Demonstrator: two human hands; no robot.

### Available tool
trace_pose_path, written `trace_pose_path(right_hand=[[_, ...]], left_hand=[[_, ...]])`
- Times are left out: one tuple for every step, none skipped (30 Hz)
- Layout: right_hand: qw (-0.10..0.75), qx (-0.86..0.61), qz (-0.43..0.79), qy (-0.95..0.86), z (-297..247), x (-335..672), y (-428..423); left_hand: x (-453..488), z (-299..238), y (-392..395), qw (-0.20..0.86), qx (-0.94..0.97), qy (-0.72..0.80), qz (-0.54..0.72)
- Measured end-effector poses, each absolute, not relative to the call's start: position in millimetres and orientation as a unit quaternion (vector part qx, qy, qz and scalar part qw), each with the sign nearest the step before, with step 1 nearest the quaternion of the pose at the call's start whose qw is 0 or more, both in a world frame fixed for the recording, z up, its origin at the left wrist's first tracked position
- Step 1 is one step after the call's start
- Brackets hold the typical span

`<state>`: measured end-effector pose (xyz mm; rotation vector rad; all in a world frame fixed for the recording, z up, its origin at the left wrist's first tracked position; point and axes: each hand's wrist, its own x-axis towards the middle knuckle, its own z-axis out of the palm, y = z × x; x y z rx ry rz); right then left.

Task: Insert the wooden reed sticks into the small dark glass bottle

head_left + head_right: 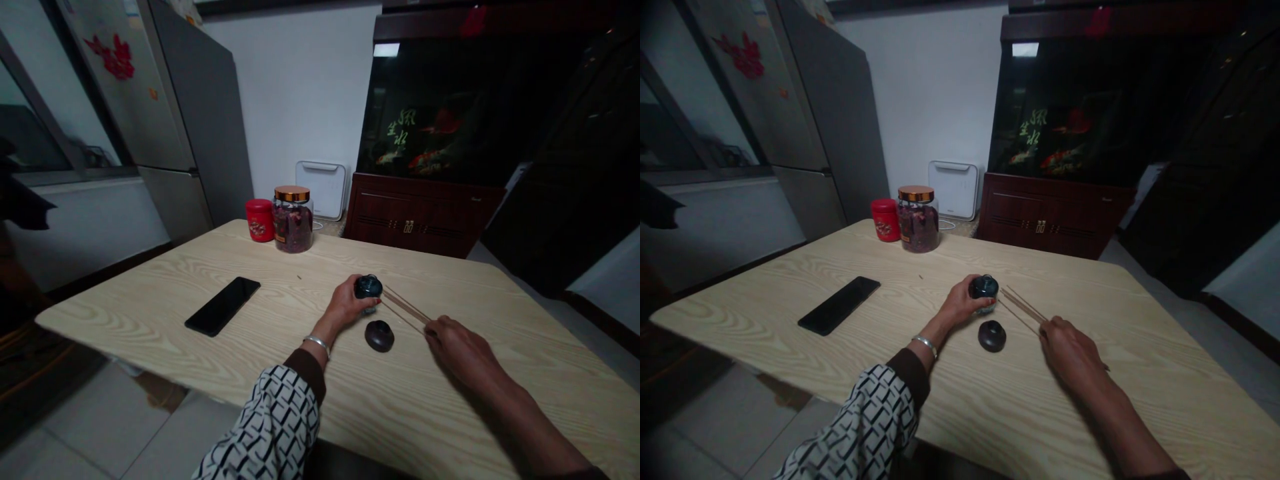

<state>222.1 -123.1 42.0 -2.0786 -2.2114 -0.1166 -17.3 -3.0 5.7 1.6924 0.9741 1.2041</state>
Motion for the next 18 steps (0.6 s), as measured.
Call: trace_pose_path(right_hand=[[0.02, -0.68, -0.049, -0.731, 42, 223, -122], [-0.005, -0.674, -0.059, -0.736, 43, 222, -120], [-0.024, -0.669, -0.068, -0.74, 43, 219, -118], [-0.039, -0.663, -0.075, -0.744, 44, 216, -115], [-0.052, -0.659, -0.076, -0.746, 45, 213, -112], [-0.062, -0.659, -0.073, -0.746, 47, 211, -108], [-0.068, -0.662, -0.065, -0.743, 50, 211, -105], [-0.066, -0.667, -0.055, -0.74, 54, 212, -101], [-0.056, -0.676, -0.046, -0.734, 58, 214, -97], [-0.03, -0.686, -0.036, -0.726, 63, 219, -93], [0.017, -0.694, -0.022, -0.719, 69, 224, -89], [0.09, -0.698, 0.001, -0.71, 76, 229, -85], [0.184, -0.696, 0.035, -0.693, 82, 234, -80], [0.294, -0.681, 0.08, -0.666, 89, 236, -75], [0.409, -0.651, 0.128, -0.626, 95, 236, -69], [0.516, -0.609, 0.174, -0.577, 100, 232, -63], [0.601, -0.564, 0.213, -0.525, 105, 226, -57], [0.663, -0.523, 0.24, -0.48, 109, 218, -51]], left_hand=[[-17, 5, -3, 0.41, 0.674, 0.387, 0.478], [-17, 5, -2, 0.409, 0.675, 0.387, 0.477], [-17, 5, -2, 0.407, 0.675, 0.389, 0.476], [-17, 5, -2, 0.405, 0.676, 0.39, 0.476], [-17, 5, -2, 0.403, 0.677, 0.392, 0.475], [-17, 4, -2, 0.4, 0.678, 0.394, 0.474], [-17, 4, -2, 0.397, 0.68, 0.396, 0.473], [-17, 4, -1, 0.394, 0.682, 0.397, 0.471], [-18, 4, -1, 0.394, 0.683, 0.397, 0.47], [-18, 4, -1, 0.394, 0.685, 0.396, 0.469], [-18, 4, -1, 0.395, 0.686, 0.393, 0.469], [-19, 3, -1, 0.396, 0.687, 0.39, 0.469], [-19, 3, -1, 0.396, 0.688, 0.387, 0.47], [-19, 3, -1, 0.394, 0.689, 0.386, 0.471], [-19, 3, -1, 0.391, 0.69, 0.386, 0.471], [-19, 3, -1, 0.39, 0.689, 0.387, 0.472], [-19, 3, -1, 0.391, 0.688, 0.388, 0.472], [-18, 3, -1, 0.396, 0.685, 0.387, 0.473]])
